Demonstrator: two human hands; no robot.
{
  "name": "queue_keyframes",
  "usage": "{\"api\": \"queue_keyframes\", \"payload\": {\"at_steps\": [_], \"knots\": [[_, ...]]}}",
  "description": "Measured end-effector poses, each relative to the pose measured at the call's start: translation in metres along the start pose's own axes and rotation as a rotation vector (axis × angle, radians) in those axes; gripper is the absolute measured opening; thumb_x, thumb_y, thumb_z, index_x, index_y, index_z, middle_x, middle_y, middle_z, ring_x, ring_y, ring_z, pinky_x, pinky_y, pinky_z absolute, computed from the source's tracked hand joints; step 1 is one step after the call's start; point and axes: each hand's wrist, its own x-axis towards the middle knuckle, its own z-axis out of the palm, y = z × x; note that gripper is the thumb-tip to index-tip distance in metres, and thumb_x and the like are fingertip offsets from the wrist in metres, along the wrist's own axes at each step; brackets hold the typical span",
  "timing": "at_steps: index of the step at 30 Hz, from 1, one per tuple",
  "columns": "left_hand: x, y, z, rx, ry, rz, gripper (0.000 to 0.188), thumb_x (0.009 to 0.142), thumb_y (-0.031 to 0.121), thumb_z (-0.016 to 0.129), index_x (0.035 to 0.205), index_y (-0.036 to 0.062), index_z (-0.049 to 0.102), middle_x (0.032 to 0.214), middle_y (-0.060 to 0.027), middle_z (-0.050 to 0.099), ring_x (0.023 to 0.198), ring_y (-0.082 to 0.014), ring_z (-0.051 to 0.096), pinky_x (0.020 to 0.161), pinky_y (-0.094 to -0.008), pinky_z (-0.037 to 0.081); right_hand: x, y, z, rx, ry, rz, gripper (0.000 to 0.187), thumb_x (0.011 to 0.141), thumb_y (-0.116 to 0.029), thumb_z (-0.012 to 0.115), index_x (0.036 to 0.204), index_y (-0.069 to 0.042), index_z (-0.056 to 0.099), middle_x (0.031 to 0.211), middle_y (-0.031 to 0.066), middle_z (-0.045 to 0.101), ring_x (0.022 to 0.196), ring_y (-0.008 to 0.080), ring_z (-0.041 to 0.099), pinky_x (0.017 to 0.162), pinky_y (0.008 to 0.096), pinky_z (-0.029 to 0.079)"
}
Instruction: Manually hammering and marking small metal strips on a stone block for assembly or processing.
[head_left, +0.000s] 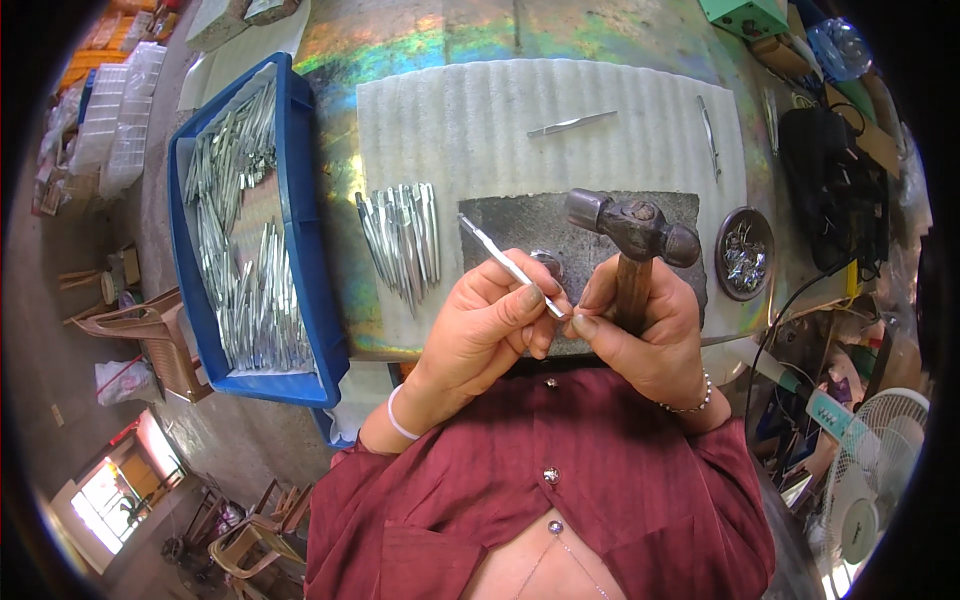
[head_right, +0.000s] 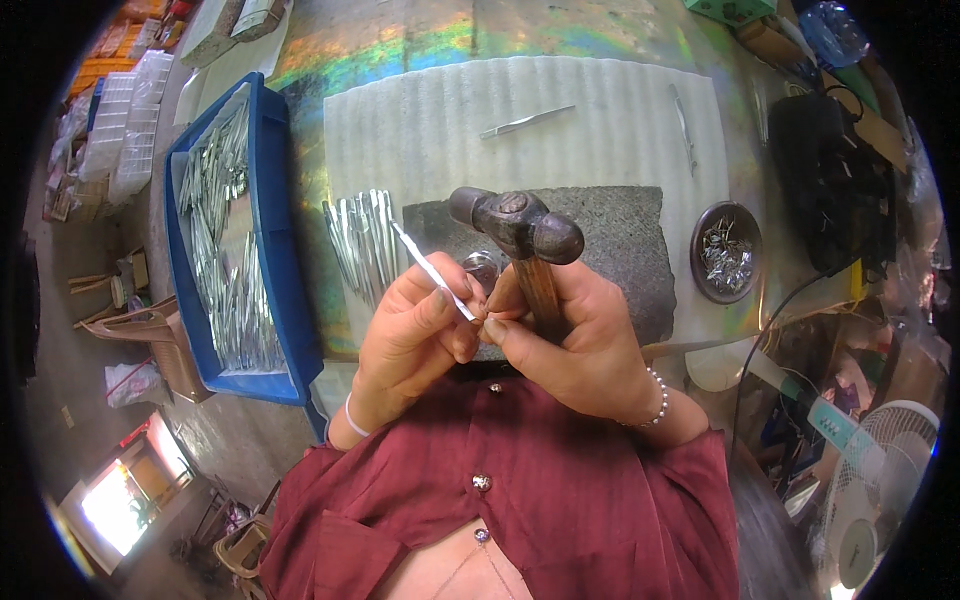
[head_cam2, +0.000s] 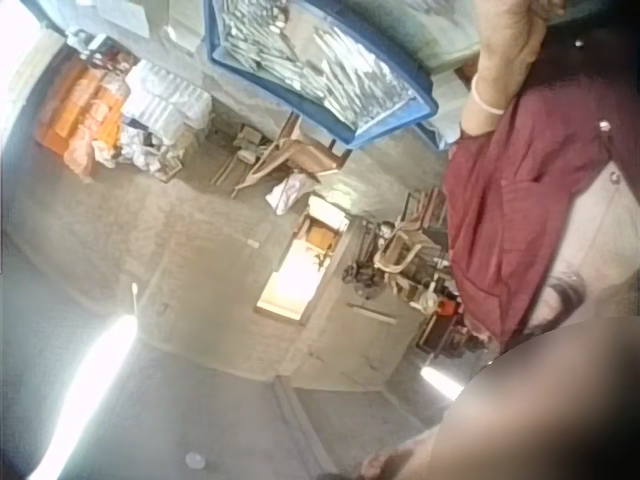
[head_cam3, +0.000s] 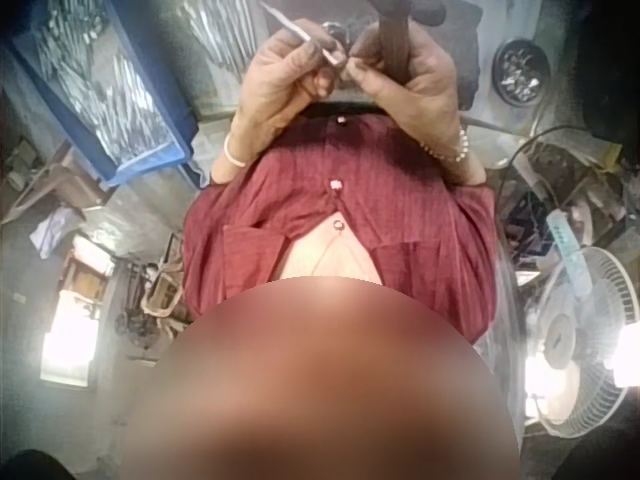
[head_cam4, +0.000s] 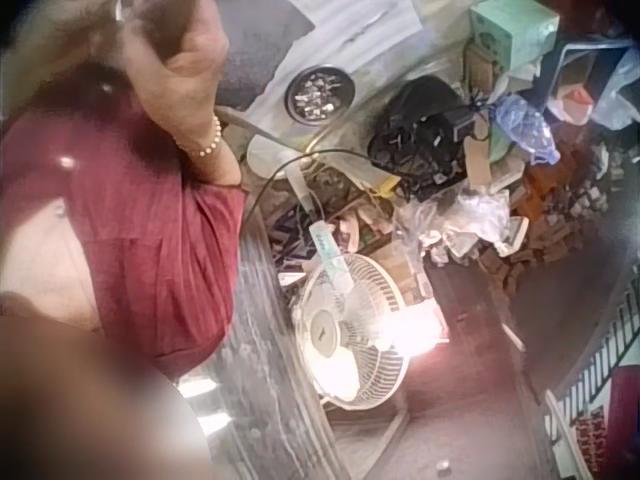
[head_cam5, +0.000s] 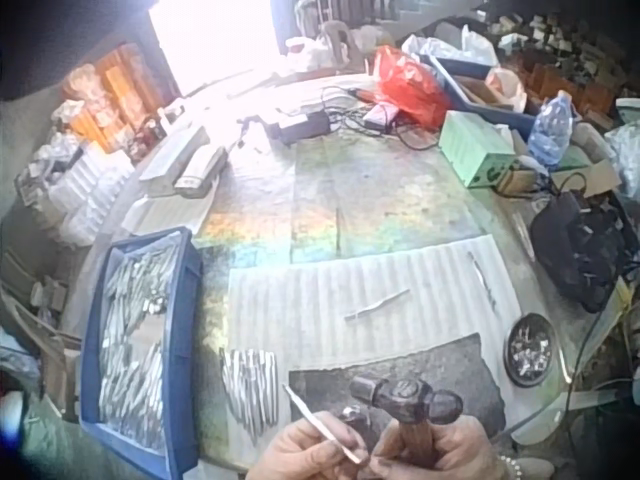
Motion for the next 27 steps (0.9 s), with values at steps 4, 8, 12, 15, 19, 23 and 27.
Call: {"api": "queue_keyframes", "payload": {"at_steps": [4,8,12,15,19,23,27], "knots": [[0.001,-0.001,0.0,-0.02,0.008,-0.006,0.014,0.092,0.014,0.058,0.1,0.0019,0.057,0.091,-0.0139,0.064,0.066,-0.0151,0.06,0.057,-0.0234,0.051,0.001,0.0,0.0,0.006,-0.011,-0.013,0.02,0.08,0.011,0.059,0.095,0.0,0.05,0.081,0.0043,0.057,0.077,0.0103,0.061,0.07,0.0227,0.05],[0.002,-0.001,-0.001,-0.036,-0.001,-0.007,0.015,0.092,0.015,0.058,0.1,0.0019,0.057,0.091,-0.0143,0.063,0.066,-0.0151,0.06,0.056,-0.0231,0.051,0.002,0.001,0.0,-0.024,-0.013,-0.014,0.02,0.08,0.012,0.059,0.094,0.0,0.05,0.081,0.0041,0.058,0.076,0.0099,0.061,0.068,0.0225,0.05],[0.003,-0.001,-0.002,-0.007,-0.022,0.016,0.015,0.092,0.015,0.057,0.099,0.0016,0.057,0.092,-0.0144,0.063,0.066,-0.0151,0.06,0.057,-0.0234,0.052,0.002,0.003,0.0,-0.025,0.008,-0.025,0.019,0.081,0.011,0.059,0.094,0.0,0.05,0.081,0.0037,0.058,0.077,0.0094,0.061,0.069,0.0223,0.05],[0.002,0.0,-0.001,0.026,-0.024,0.059,0.013,0.091,0.01,0.058,0.1,0.0006,0.056,0.093,-0.014,0.063,0.069,-0.0144,0.061,0.059,-0.0227,0.052,0.003,0.004,0.0,-0.008,0.011,-0.023,0.019,0.081,0.01,0.06,0.094,-0.001,0.05,0.082,0.003,0.058,0.075,0.0086,0.06,0.067,0.0219,0.049],[-0.004,0.0,0.005,0.514,0.038,0.299,0.012,0.089,-0.001,0.058,0.1,-0.0001,0.056,0.094,-0.0124,0.063,0.075,-0.0128,0.062,0.064,-0.0218,0.051,0.003,0.008,0.0,-0.087,0.012,-0.042,0.019,0.082,0.009,0.06,0.095,-0.001,0.051,0.081,0.0024,0.058,0.074,0.0073,0.058,0.066,0.021,0.047],[-0.006,0.0,0.005,0.553,0.066,0.342,0.01,0.091,0.002,0.056,0.1,0.0003,0.055,0.095,-0.0133,0.064,0.074,-0.0128,0.062,0.064,-0.022,0.052,0.01,0.003,0.0,0.018,-0.03,0.021,0.015,0.087,0.002,0.058,0.1,0.0,0.052,0.08,0.0051,0.062,0.06,0.0041,0.052,0.052,0.0173,0.04],[-0.008,0.001,-0.008,0.218,0.059,0.204,0.009,0.094,0.008,0.054,0.1,0.0021,0.053,0.096,-0.0148,0.065,0.071,-0.0127,0.062,0.063,-0.022,0.051,0.006,0.013,-0.001,0.238,0.032,0.063,0.02,0.094,-0.012,0.053,0.109,0.002,0.052,0.078,0.0083,0.064,0.046,0.0013,0.043,0.041,0.0159,0.031]]}}
